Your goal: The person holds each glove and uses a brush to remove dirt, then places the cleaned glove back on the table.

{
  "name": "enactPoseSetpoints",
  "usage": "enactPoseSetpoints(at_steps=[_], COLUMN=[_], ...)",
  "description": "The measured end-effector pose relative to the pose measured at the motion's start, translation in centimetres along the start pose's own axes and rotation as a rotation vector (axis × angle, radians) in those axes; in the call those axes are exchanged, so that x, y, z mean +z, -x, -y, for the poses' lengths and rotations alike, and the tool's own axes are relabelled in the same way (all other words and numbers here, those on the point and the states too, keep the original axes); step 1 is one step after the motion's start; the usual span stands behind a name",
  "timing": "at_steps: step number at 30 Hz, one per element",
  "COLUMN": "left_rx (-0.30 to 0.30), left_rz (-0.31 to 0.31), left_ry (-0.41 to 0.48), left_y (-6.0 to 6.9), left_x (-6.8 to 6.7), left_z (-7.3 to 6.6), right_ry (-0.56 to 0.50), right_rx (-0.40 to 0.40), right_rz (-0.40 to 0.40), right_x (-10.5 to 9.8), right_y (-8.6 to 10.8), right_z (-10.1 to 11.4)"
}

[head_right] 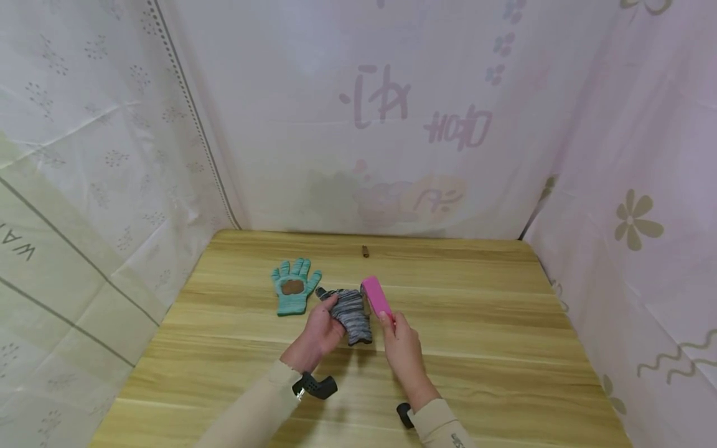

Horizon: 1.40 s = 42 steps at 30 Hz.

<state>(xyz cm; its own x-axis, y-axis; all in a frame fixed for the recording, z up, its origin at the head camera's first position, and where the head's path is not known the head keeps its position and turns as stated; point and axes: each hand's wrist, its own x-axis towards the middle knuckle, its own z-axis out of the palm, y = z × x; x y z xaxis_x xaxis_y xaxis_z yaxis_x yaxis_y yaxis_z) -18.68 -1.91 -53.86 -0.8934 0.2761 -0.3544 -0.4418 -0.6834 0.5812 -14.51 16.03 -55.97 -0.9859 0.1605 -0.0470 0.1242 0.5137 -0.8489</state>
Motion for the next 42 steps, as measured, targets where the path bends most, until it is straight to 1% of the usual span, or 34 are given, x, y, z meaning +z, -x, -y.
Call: enactPoseSetpoints(at_steps=[3,7,14,18,20,23,26,32,35,38,42], left_rx=[0.005,0.004,0.019,0.015,0.012,0.013,0.002,-0.004,-0.003,-0.003,-0.019], left_rz=[0.026,0.043,-0.024,-0.002,0.005,0.010,0.012,0.015,0.015,0.034,0.095], left_ry=[0.025,0.055,0.062,0.058,0.038,0.000,-0.017,-0.027,-0.010,-0.001,-0.044], left_y=[0.0,-0.1,0.1,-0.1,-0.2,-0.3,-0.2,-0.1,0.0,0.0,0.1], left_x=[0.0,0.0,-0.1,-0.1,0.1,0.4,0.8,1.0,1.0,1.0,1.1], left_z=[0.0,0.0,-0.1,0.0,0.3,0.6,0.7,0.6,0.5,0.3,0.2], right_ry=[-0.026,-0.048,-0.052,-0.087,-0.086,-0.056,-0.017,0.051,0.067,0.084,0.080], right_rx=[0.002,0.003,0.036,0.020,-0.002,-0.046,-0.068,-0.048,-0.036,-0.025,-0.023], right_rz=[-0.008,-0.030,-0.074,-0.055,-0.040,-0.030,-0.029,-0.030,-0.030,-0.039,-0.061], right_x=[0.0,-0.1,-0.4,-0.3,0.0,0.5,0.6,0.3,0.2,0.1,-0.1], right_y=[0.0,0.1,0.1,0.3,0.5,1.0,1.1,0.9,0.6,0.4,0.2], right_z=[0.2,0.5,0.8,1.0,1.4,1.9,2.3,2.1,1.8,1.4,1.1])
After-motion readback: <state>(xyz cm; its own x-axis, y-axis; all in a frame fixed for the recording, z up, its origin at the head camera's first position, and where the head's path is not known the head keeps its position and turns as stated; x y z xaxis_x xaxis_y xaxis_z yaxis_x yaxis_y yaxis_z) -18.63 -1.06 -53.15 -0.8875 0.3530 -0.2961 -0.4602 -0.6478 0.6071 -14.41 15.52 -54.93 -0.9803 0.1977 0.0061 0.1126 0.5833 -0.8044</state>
